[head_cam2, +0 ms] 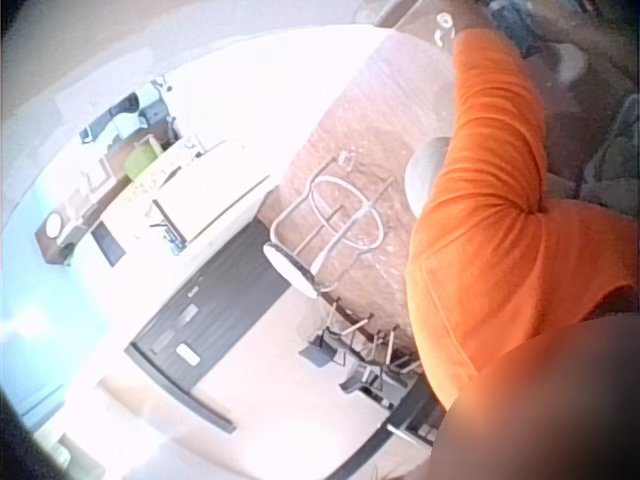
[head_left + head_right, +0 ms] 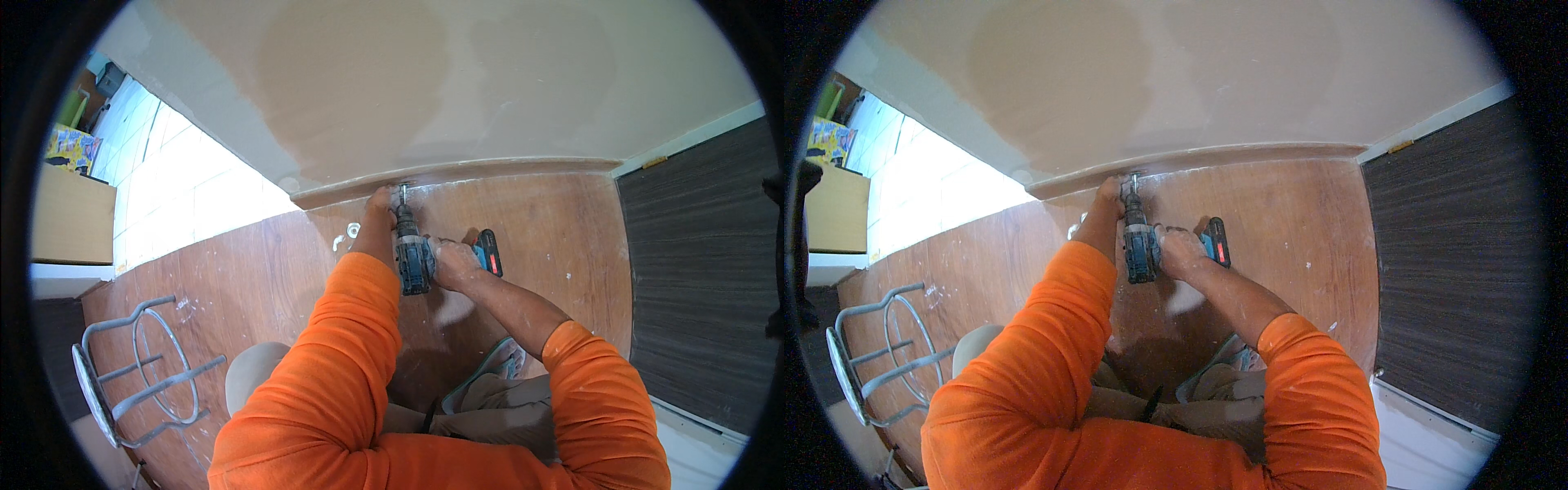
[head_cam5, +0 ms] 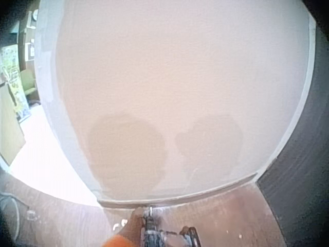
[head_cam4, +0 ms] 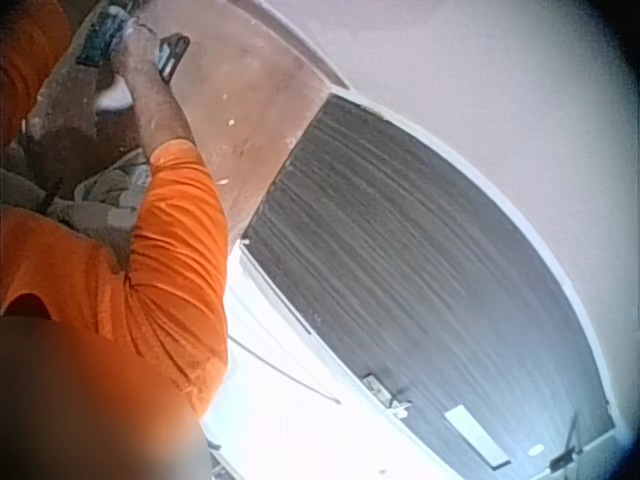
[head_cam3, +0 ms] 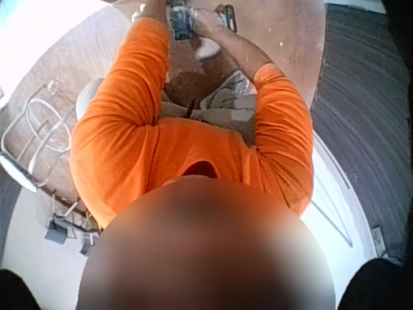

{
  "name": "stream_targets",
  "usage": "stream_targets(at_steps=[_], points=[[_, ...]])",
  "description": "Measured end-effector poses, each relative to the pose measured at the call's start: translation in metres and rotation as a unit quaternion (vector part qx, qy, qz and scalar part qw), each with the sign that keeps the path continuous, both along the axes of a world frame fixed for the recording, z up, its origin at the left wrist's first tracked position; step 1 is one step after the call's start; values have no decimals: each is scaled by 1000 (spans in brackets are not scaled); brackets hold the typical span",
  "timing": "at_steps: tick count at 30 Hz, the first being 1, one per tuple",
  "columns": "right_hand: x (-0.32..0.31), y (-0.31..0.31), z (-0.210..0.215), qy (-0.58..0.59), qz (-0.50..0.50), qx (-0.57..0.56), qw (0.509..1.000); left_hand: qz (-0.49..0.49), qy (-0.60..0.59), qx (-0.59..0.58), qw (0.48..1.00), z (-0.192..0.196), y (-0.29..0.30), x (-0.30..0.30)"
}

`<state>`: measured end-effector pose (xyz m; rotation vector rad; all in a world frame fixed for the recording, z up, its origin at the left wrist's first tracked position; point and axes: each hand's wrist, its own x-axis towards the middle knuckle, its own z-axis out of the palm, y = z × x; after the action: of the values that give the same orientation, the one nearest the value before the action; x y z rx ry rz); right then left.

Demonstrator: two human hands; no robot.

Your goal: The person aligns a dark baseboard against a wall and uses a cordless drill to drive screws into pre-drilled holes, securing the baseboard in place.

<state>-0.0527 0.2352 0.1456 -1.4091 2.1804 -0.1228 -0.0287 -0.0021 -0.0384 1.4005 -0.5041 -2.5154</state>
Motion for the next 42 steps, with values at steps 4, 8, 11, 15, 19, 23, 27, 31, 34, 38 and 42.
stream_targets(at_steps=[4,8,11,15,19,23,27,31,34,38,42], points=[[-2,0,-2,8,8,0,1000,10,-30,7,999,-1,-1,-2],[-9,-8,0,8,8,0,1000,3,29,10,1000,1,-3,-1],[-13,-10,7,-1,-1,11,1000,-19,25,17,999,-1,-2,1],[-18,-7,20,-25,-3,9,1000,12,67,27,997,-16,-2,-1],[-20,2,20,-34,-7,3,999,25,73,47,996,-28,-8,-4],[-23,17,9,-10,-25,-12,1000,-36,231,18,972,-5,-10,9],[-31,33,2,12,-19,38,999,54,50,-60,996,21,13,2],[-30,38,4,24,-5,65,998,66,88,-41,993,5,9,4],[-21,38,6,4,-36,49,998,-159,35,-364,917,-18,-1,10],[-12,32,3,-5,-76,63,995,60,125,10,990,-18,0,12],[-12,31,-13,6,-79,68,995,24,168,-37,985,0,9,19]])
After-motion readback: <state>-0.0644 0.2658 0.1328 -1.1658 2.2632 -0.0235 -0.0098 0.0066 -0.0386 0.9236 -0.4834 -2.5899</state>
